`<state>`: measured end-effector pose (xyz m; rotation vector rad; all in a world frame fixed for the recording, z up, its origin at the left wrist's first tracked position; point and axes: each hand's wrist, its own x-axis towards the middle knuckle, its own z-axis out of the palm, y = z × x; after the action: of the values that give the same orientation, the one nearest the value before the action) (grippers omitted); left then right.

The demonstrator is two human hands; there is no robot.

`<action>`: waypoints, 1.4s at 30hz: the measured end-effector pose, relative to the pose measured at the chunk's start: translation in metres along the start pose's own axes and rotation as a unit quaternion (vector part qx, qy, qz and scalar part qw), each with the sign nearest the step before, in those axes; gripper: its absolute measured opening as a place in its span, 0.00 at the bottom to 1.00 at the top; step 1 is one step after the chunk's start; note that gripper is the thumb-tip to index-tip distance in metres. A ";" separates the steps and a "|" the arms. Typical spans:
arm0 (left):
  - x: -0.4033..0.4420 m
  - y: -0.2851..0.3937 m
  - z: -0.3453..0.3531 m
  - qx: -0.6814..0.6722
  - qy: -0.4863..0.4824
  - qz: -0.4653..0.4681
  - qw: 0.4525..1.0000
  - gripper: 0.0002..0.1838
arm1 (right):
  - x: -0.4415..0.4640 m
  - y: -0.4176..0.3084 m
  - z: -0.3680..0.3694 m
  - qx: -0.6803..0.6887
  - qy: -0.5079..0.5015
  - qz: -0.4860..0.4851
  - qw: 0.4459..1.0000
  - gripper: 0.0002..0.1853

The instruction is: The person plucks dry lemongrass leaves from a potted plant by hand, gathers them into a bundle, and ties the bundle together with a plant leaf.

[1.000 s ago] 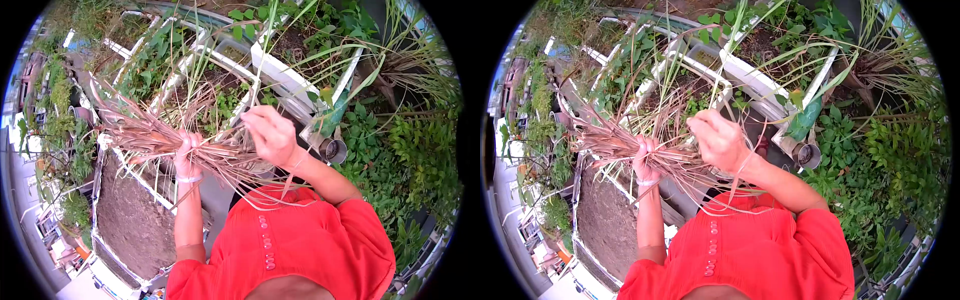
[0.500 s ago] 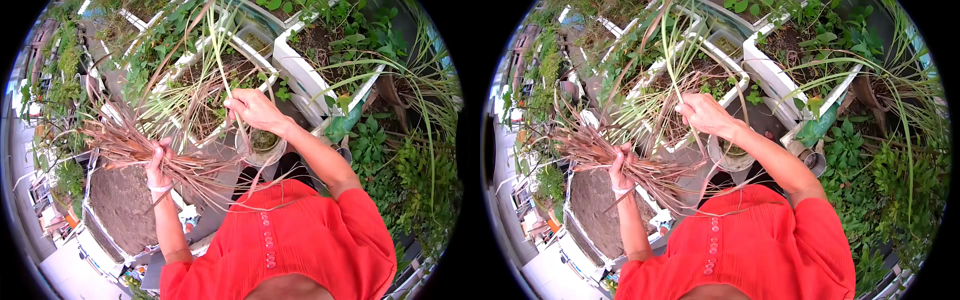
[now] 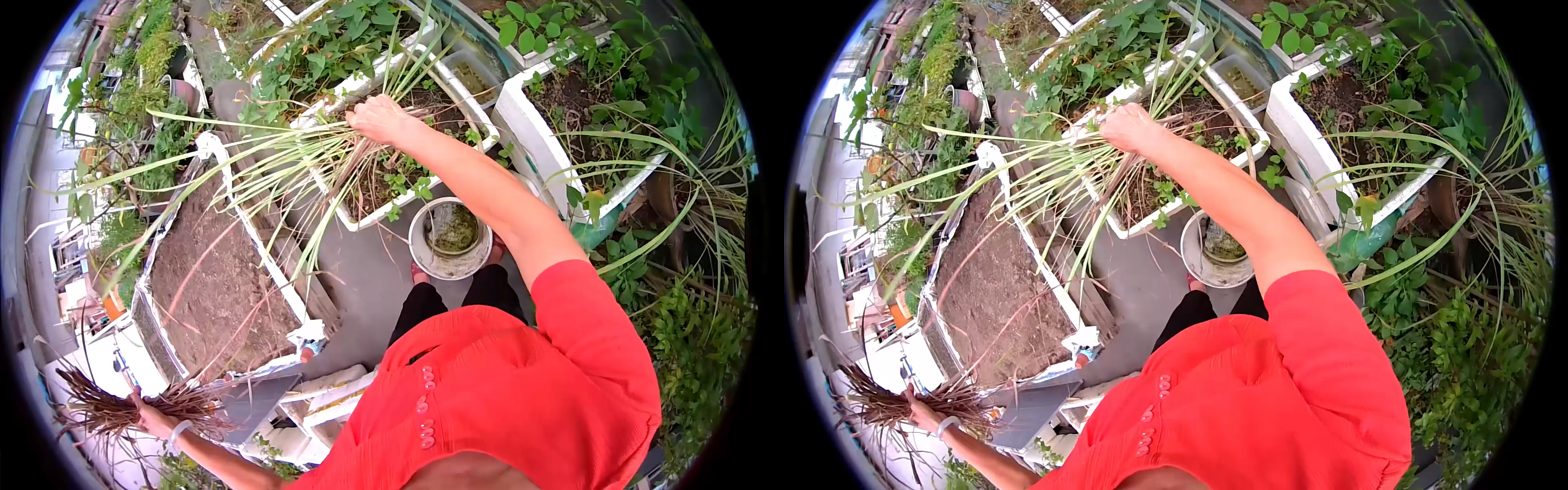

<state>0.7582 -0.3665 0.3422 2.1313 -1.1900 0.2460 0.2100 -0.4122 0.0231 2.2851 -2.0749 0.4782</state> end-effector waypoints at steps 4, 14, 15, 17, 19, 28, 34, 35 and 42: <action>-0.005 0.004 0.001 -0.038 0.020 -0.007 0.999 0.21 | -0.048 0.033 0.040 0.085 -0.105 0.208 0.969 0.44; -0.071 0.123 0.132 -0.259 -0.155 0.179 0.936 0.24 | -0.453 -0.036 0.037 0.220 -0.266 0.407 0.846 0.07; -0.096 0.151 0.137 -0.182 -0.160 0.174 0.954 0.23 | -0.484 -0.057 0.023 0.222 -0.250 0.480 0.811 0.07; -0.114 0.182 0.183 -0.201 -0.266 0.197 0.922 0.20 | -0.528 -0.091 -0.003 0.222 -0.241 0.562 0.759 0.09; -0.126 0.204 0.239 -0.241 -0.359 0.280 0.857 0.16 | -0.566 -0.116 -0.016 0.247 -0.222 0.623 0.709 0.09; -0.302 0.328 0.231 -0.155 -0.382 0.483 0.772 0.19 | -0.588 -0.009 -0.065 0.187 0.211 0.770 0.572 0.08; -0.354 0.325 0.216 -0.137 -0.376 0.432 0.808 0.30 | -0.612 0.146 -0.099 -0.030 0.266 0.710 0.652 0.08; -0.348 0.317 0.231 -0.138 -0.373 0.422 0.815 0.32 | -0.621 0.173 -0.101 -0.105 0.209 0.678 0.697 0.08; -0.336 0.288 0.222 -0.019 -0.379 0.566 0.732 0.34 | -0.618 0.281 -0.136 -0.325 -0.113 0.295 0.891 0.19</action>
<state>0.3008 -0.3811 0.1531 1.1357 -2.8470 -0.1792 -0.1368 0.1832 -0.0464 1.3697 -2.5016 -0.4629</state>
